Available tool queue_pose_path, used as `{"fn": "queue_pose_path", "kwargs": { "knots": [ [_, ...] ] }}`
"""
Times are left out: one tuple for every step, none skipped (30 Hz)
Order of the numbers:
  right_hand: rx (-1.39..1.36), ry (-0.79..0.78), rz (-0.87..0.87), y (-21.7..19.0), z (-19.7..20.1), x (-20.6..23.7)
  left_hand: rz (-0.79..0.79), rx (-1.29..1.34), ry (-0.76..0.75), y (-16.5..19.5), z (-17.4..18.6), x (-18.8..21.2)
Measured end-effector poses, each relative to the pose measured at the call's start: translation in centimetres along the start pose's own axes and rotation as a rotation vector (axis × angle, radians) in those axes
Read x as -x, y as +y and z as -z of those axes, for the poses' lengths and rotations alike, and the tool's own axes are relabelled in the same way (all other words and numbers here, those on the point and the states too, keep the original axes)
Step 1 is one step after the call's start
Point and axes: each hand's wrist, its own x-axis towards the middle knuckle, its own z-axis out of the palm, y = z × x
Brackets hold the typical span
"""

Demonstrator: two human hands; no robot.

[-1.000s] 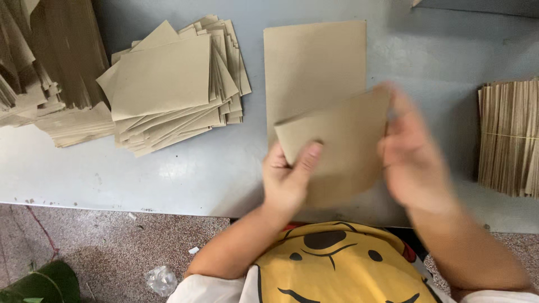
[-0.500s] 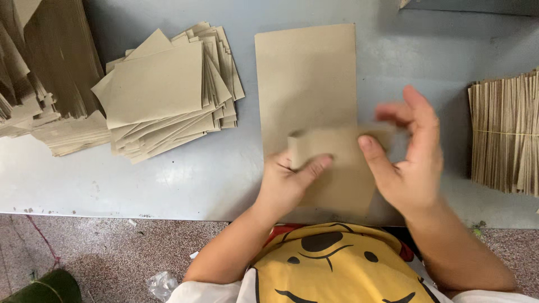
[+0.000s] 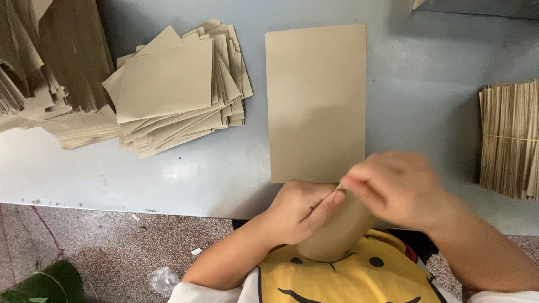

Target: The person folds kraft paper sheets on a workbench, creasing each sheet in half and stacking the folded pieces with a pile of finished sheets. They take a new sheet from the stack, fold it, press the crease flat, and set it aside, repeating the process.

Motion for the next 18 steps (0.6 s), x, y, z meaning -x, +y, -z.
{"fn": "queue_pose_path", "kwargs": {
  "knots": [
    [0.020,0.069,-0.070,0.8,0.6,0.3,-0.009,-0.026,-0.024,-0.1,0.0,0.5],
    [0.040,0.140,-0.139,1.7,1.2,0.7,-0.019,-0.055,-0.049,-0.2,0.2,1.0],
    [0.055,0.141,-0.238,2.9,2.0,1.1,-0.031,-0.083,-0.073,-0.3,0.6,1.5],
    [0.072,0.143,-0.336,3.9,2.8,1.5,-0.070,-0.062,-0.110,-0.4,1.1,1.9],
    [0.049,0.210,-0.380,4.5,3.0,1.9,-0.107,-0.041,-0.145,-0.3,1.8,2.4],
    [0.026,0.274,-0.423,5.1,3.3,2.2,-0.144,-0.018,-0.180,-0.1,2.5,2.8],
    [0.059,0.251,-0.377,5.4,3.5,2.4,-0.173,-0.138,-0.090,0.3,3.0,3.0],
    [0.092,0.229,-0.331,5.3,3.7,2.6,-0.202,-0.258,-0.002,0.7,3.3,3.2],
    [0.126,0.212,-0.283,5.1,3.9,2.6,-0.233,-0.382,0.088,1.0,3.6,3.1],
    [0.157,0.197,-0.230,4.6,3.9,2.5,-0.178,-0.410,0.065,1.3,3.7,2.8],
    [0.182,0.178,-0.180,4.0,3.8,2.2,-0.114,-0.438,0.042,1.7,3.7,2.6],
    [0.162,0.179,-0.145,3.0,3.4,2.1,-0.044,-0.460,0.010,2.0,3.6,2.4],
    [0.141,0.180,-0.109,2.1,3.0,2.0,0.018,-0.475,-0.022,2.3,3.4,2.1],
    [0.082,0.203,-0.072,1.2,2.1,1.7,0.074,-0.490,-0.048,2.5,3.3,1.8],
    [0.016,0.230,-0.028,0.8,1.5,1.2,0.133,-0.512,-0.070,2.7,3.5,1.7],
    [-0.099,0.252,-0.107,0.9,1.3,0.8,0.050,-0.451,0.071,2.8,4.2,1.8],
    [-0.215,0.274,-0.191,1.0,1.2,0.3,-0.033,-0.387,0.205,3.1,5.6,2.3],
    [-0.226,0.243,-0.234,1.2,1.1,0.0,-0.112,-0.316,0.330,3.3,7.1,2.7]
  ]
}}
